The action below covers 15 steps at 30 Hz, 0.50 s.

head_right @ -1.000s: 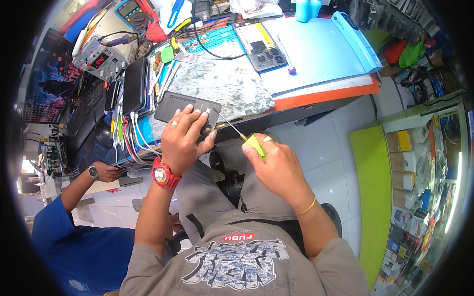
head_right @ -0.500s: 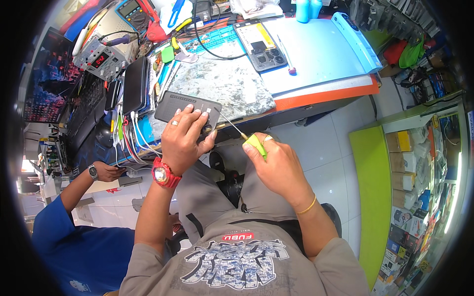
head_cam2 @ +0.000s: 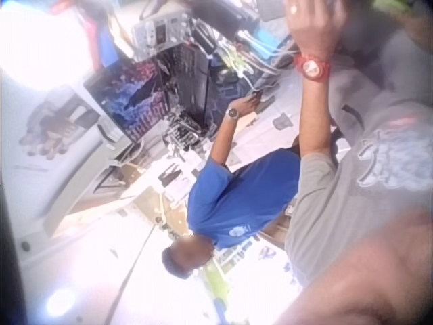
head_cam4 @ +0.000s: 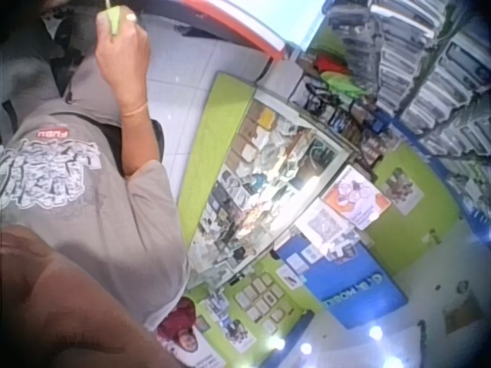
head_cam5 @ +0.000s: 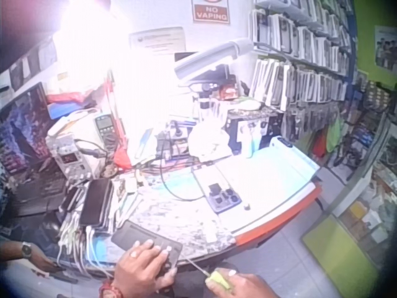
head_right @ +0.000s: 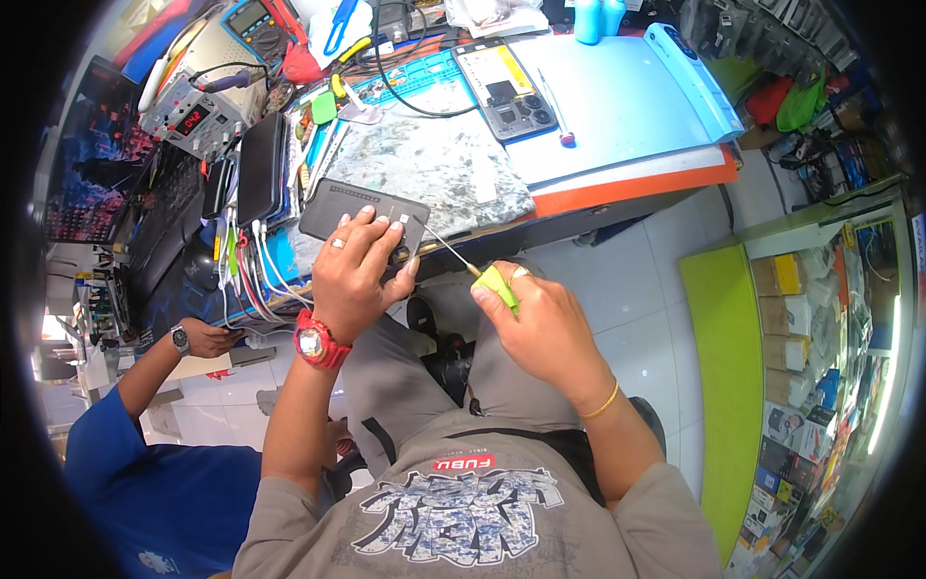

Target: The person prying the back cover off a mobile phone using a tool and subsequently disconnecting a white cable from an electronic device by hand.

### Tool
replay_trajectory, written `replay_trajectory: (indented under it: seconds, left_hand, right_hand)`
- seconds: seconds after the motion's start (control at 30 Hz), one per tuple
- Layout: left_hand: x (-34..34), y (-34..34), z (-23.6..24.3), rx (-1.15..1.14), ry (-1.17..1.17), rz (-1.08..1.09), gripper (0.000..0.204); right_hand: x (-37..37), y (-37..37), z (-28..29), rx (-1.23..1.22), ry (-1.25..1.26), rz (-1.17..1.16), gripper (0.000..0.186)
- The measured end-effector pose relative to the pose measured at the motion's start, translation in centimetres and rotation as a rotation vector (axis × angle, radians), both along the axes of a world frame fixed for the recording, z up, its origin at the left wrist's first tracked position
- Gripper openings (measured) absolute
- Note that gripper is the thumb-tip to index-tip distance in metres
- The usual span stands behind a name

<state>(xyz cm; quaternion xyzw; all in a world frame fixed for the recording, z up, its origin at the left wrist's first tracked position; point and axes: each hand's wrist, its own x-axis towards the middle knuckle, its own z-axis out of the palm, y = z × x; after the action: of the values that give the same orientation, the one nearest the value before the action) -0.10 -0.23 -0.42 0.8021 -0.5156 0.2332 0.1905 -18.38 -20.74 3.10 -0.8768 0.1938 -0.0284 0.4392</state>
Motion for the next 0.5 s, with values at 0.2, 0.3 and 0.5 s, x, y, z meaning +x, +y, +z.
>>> replay_trajectory:
  seconds: [0.2, 0.3, 0.5]
  left_hand:
    - [-0.02, 0.06, 0.09, 0.001, 0.006, 0.002, 0.043]
    - [0.01, 0.09, 0.08, 0.001, 0.005, 0.005, 0.043]
    - [0.00, 0.06, 0.18, 0.001, 0.007, 0.002, 0.044]
  right_hand:
    - [0.21, -0.21, -0.27, 0.015, -0.020, -0.022, 0.053]
    - [0.24, -0.29, 0.04, 0.010, 0.002, -0.009, 0.052]
    - [0.15, 0.07, 0.17, 0.013, 0.009, 0.000, 0.050]
